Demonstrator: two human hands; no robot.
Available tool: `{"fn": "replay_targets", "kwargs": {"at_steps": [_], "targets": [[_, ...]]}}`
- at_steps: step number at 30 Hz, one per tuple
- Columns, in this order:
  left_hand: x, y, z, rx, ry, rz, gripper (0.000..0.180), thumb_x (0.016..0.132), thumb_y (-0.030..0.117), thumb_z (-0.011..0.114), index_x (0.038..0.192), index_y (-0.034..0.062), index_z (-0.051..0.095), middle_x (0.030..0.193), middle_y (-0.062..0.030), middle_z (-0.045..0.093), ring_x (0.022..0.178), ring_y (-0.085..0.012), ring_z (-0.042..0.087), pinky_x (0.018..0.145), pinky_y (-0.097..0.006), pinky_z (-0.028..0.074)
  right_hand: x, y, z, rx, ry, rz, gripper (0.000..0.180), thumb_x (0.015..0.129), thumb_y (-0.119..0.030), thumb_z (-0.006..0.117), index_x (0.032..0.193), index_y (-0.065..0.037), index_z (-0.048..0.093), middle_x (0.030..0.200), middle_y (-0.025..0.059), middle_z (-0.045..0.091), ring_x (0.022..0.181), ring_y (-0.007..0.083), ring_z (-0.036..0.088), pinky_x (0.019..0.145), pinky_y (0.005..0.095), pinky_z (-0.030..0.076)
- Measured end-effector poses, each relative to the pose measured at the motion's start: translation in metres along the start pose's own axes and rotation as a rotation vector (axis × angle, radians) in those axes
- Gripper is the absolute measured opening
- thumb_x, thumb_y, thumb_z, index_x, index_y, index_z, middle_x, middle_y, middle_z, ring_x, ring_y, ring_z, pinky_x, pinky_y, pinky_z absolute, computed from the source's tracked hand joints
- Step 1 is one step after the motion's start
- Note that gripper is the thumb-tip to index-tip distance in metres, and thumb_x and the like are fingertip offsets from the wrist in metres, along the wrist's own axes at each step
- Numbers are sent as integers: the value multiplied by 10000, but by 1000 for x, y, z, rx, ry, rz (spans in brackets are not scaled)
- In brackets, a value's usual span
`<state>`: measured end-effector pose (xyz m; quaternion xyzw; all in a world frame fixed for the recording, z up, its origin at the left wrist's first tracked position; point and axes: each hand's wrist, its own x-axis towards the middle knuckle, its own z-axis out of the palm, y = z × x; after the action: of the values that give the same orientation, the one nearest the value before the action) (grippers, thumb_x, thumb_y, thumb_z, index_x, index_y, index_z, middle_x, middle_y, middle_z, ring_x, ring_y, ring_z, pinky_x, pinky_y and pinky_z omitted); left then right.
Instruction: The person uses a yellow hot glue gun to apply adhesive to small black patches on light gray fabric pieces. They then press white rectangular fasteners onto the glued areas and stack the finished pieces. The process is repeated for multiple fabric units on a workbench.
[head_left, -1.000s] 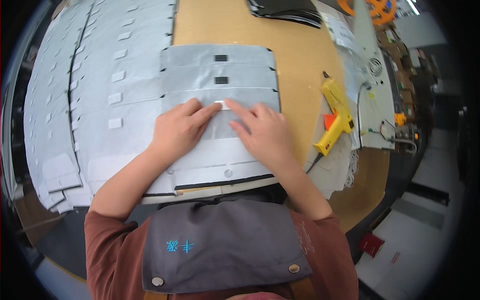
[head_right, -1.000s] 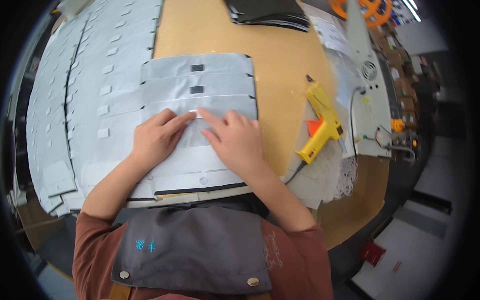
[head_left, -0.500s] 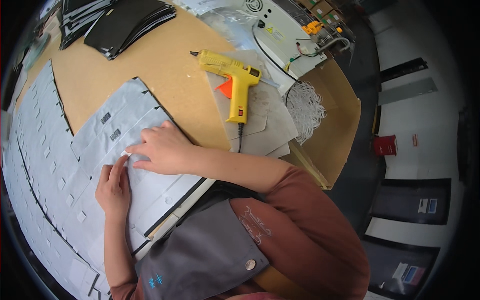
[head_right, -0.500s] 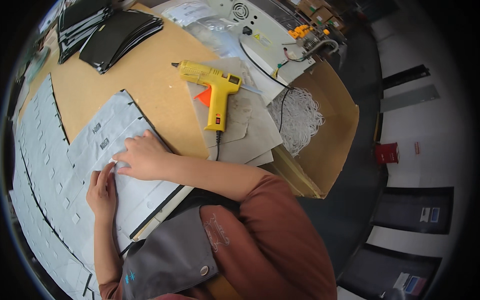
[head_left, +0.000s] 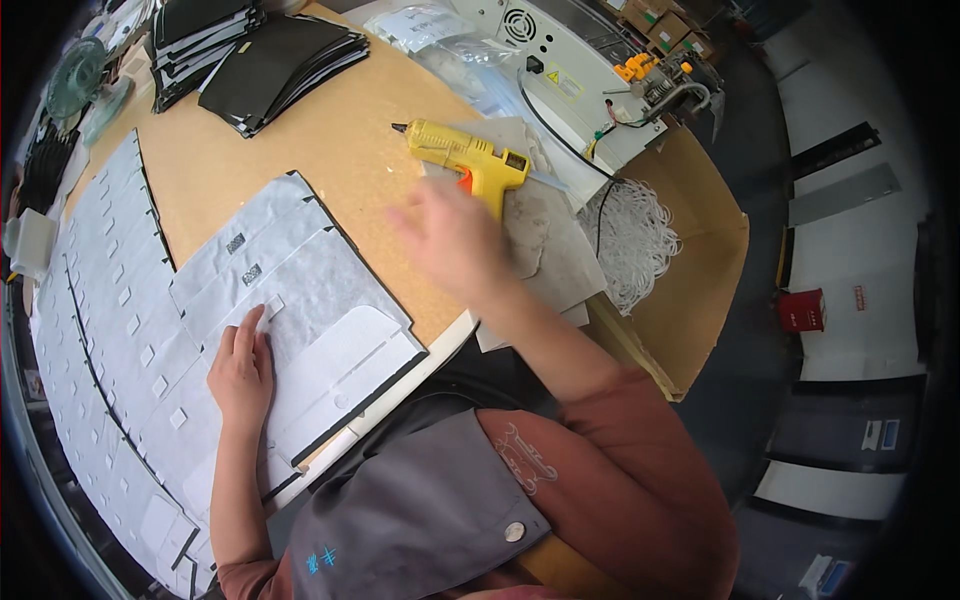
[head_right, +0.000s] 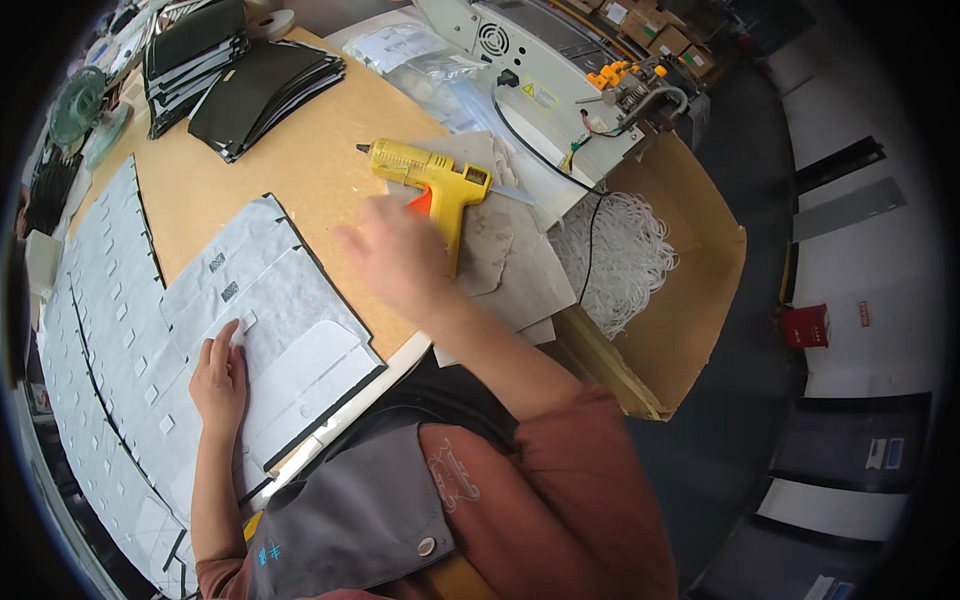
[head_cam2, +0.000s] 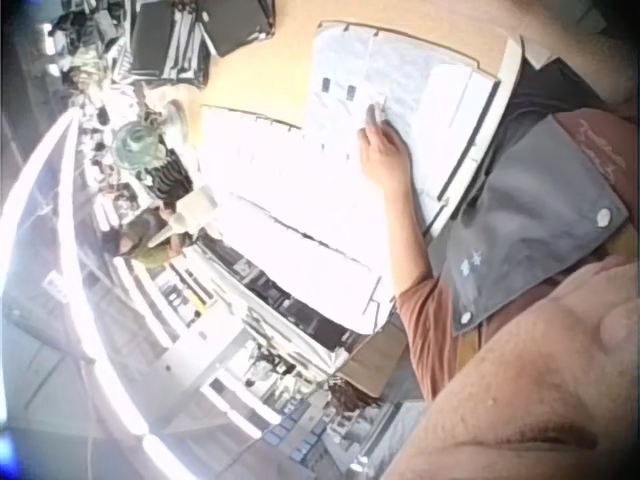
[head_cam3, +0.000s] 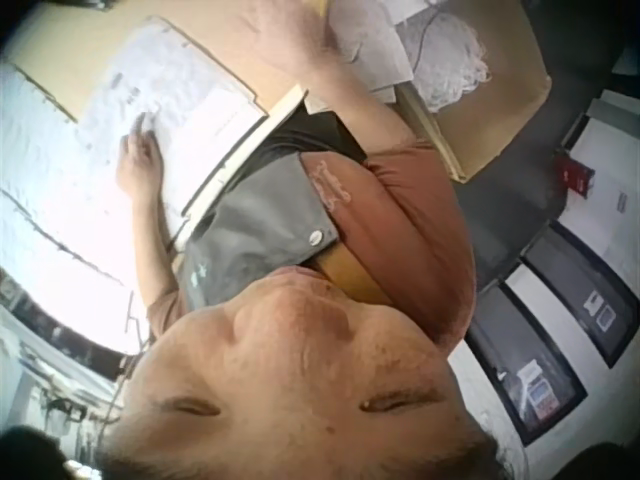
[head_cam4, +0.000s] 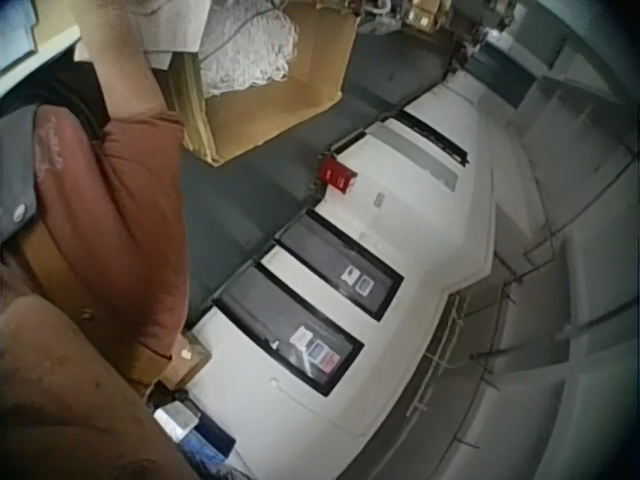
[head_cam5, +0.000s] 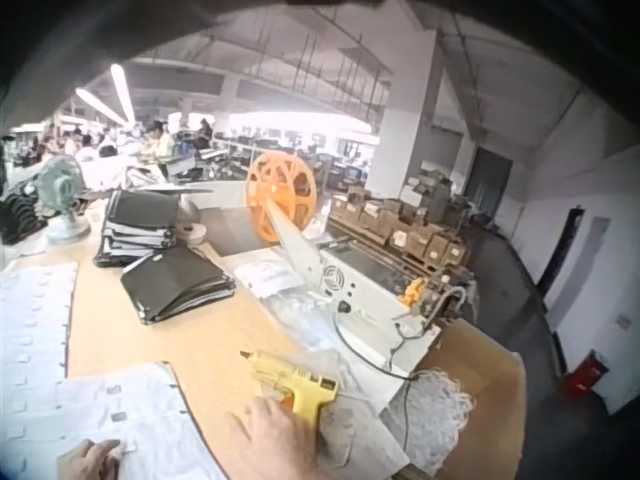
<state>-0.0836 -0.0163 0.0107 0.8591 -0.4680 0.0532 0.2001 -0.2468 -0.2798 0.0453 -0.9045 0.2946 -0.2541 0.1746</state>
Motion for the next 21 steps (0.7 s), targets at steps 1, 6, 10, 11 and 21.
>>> {"fn": "replay_targets", "kwargs": {"at_steps": [1, 6, 10, 11, 21], "targets": [[-1, 0, 1, 5, 7, -18, 379, 872, 2, 611, 1219, 154, 619, 783, -48, 558, 619, -185, 568, 564, -314, 467, -1, 12, -13, -183, 30, 107, 409, 844, -431, 687, 891, -30, 619, 855, 142, 654, 787, 320, 660, 664, 421, 531], [-1, 3, 4, 34, 90, 46, 414, 866, 36, 642, 1259, 156, 589, 782, -41, 557, 602, -187, 558, 540, -318, 464, -10, 53, -32, -285, -233, 576, 777, 725, -659, 706, 986, 65, 601, 930, 243, 672, 910, 389, 676, 765, 451, 550], [-3, 14, -4, 168, 140, 195, 420, 856, 41, 656, 1254, 158, 585, 794, -43, 570, 602, -190, 564, 528, -319, 458, -4, 65, -29, -187, -256, 599, 722, 739, -584, 713, 1039, 66, 619, 982, 257, 686, 916, 373, 686, 773, 449, 555], [-5, 23, -9, 112, 165, 171, 390, 833, 24, 675, 1199, 140, 611, 792, -48, 580, 614, -198, 586, 525, -322, 462, -4, 65, -28, -160, -230, 606, 693, 739, -553, 722, 1032, 67, 625, 980, 246, 691, 901, 353, 693, 766, 436, 557], [-25, 113, -18, -653, -281, -73, 229, 911, 166, 653, 1128, 93, 663, 957, -105, 698, 707, -235, 648, 635, -335, 510, -8, 75, -31, 1053, 0, 599, 270, 805, -172, 717, 992, -5, 616, 778, 73, 654, 652, 153, 626, 591, 285, 496]]}}
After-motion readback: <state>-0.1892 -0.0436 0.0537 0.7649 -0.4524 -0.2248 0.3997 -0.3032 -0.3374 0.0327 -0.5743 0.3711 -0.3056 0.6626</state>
